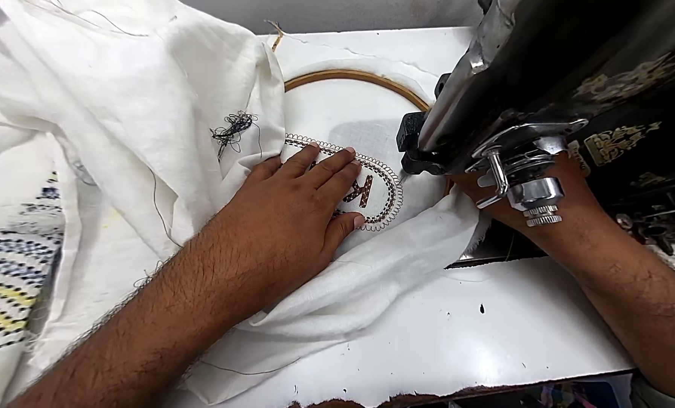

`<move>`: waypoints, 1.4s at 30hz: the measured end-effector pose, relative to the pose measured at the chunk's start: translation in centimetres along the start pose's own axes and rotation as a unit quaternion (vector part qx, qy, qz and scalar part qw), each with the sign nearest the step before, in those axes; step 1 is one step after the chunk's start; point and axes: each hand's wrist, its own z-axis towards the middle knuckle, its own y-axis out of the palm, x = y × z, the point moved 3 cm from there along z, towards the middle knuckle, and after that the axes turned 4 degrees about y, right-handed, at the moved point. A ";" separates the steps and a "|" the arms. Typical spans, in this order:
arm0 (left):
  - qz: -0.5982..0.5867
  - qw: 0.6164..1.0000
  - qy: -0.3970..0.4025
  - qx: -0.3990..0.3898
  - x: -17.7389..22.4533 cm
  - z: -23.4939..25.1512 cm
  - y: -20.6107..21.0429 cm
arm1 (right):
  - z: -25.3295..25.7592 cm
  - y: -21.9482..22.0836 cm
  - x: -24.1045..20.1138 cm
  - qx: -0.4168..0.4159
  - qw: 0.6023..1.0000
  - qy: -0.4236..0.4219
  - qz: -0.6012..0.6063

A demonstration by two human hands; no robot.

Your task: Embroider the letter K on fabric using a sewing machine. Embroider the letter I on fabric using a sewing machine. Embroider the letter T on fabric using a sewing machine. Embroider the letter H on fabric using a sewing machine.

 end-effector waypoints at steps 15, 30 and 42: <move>0.007 1.000 -0.006 0.009 -0.5 0.7 0.4 | 0.6 0.3 0.0 0.018 1.000 0.011 0.000; 0.017 0.999 -0.013 0.032 -1.1 1.5 1.0 | 0.8 0.6 0.4 0.062 0.998 -0.012 0.019; 0.020 0.999 -0.019 0.031 -1.2 2.1 1.1 | 0.9 0.7 0.9 0.100 0.990 -0.066 0.076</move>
